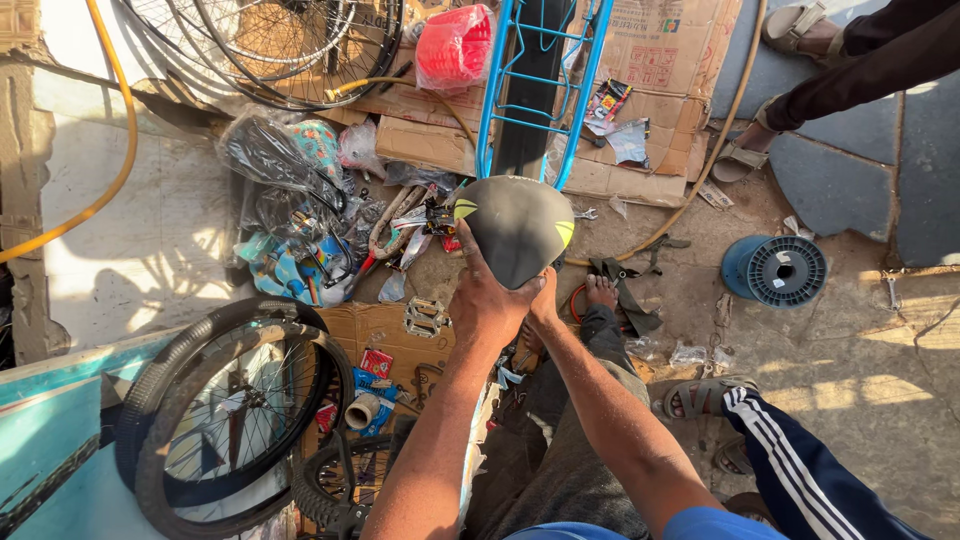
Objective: The person uses a wrench to tighten the seat post clamp on a blue bicycle. They then adjust the seat position and remove the protective plastic wrapping from the seat post area.
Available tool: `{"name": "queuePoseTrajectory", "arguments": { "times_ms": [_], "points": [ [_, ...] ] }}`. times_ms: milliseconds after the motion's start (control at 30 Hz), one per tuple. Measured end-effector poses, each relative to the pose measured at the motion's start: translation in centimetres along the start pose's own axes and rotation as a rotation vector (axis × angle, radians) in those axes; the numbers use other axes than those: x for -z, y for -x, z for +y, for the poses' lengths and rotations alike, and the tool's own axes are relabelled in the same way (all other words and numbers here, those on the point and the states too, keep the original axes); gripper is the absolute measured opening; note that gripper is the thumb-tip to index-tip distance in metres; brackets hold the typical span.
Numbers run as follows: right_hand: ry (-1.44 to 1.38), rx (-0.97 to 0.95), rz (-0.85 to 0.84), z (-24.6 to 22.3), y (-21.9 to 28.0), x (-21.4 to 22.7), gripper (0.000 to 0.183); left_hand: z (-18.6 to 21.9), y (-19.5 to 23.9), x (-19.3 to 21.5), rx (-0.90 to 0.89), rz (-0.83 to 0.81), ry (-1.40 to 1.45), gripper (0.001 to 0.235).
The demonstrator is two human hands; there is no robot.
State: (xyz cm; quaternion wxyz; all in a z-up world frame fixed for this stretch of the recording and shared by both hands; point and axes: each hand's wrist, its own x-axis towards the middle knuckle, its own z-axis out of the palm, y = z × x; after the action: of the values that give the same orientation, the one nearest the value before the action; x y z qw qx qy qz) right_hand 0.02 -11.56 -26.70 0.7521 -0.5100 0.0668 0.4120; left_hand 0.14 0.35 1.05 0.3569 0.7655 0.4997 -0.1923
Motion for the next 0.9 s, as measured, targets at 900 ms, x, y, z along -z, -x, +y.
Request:
{"name": "queuePoseTrajectory", "arguments": {
  "times_ms": [900],
  "points": [
    [-0.154, -0.678, 0.248, -9.1, 5.4, -4.1, 0.054, 0.2, 0.3, 0.4, -0.036, 0.039, 0.115, 0.137]
  ]
}}
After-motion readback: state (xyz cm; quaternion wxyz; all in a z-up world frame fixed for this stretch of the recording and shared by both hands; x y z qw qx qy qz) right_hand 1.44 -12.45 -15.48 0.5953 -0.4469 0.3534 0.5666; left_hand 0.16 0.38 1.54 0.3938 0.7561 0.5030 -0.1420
